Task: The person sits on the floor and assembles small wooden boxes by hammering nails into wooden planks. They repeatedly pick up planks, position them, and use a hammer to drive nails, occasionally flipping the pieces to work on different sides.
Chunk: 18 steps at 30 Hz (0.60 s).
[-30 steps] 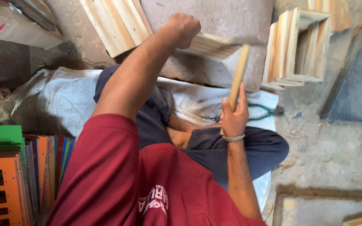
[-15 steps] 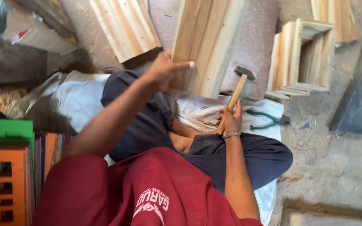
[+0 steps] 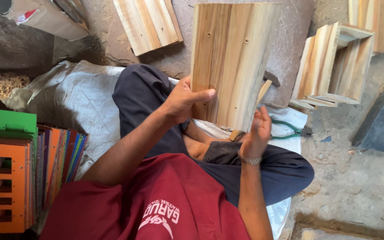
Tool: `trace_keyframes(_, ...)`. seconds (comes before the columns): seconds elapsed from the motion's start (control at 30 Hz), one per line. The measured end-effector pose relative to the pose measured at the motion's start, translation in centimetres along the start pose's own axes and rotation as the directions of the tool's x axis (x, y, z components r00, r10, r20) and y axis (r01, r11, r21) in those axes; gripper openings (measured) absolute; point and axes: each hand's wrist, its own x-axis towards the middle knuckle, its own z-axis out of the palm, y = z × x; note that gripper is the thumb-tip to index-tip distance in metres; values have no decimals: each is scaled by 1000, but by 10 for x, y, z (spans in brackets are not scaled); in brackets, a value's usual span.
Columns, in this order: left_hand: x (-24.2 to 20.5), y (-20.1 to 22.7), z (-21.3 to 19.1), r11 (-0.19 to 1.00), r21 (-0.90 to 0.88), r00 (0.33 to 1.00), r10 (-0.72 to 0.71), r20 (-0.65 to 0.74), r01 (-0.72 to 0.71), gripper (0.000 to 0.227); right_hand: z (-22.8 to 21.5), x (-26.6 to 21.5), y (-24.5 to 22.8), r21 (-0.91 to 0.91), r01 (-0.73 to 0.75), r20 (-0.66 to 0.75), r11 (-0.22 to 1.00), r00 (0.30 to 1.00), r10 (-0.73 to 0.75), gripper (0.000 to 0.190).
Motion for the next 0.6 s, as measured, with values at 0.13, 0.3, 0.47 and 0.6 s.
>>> trace_keyframes(0.13, 1, -27, -5, 993, -119, 994, 19, 104, -7, 52, 69, -56, -90, -206, 252, 270, 946, 944, -192, 88)
trace_keyframes(0.3, 18, -49, 14, 927, -374, 880, 175, 442, 3, 68, 130, -75, -120, -599, 649, 473, 469, 760, -446, 46)
trace_keyframes(0.47, 34, -46, 30, 822, -570, 900, 256, 353, -10, 66, 143, -72, -105, -537, 830, 674, 151, 530, -514, 33)
trace_keyframes(0.6, 22, -40, 23, 661, -719, 814, 287, 504, 212, 68, 134, -71, -90, -526, 842, 727, 119, 518, -451, 34)
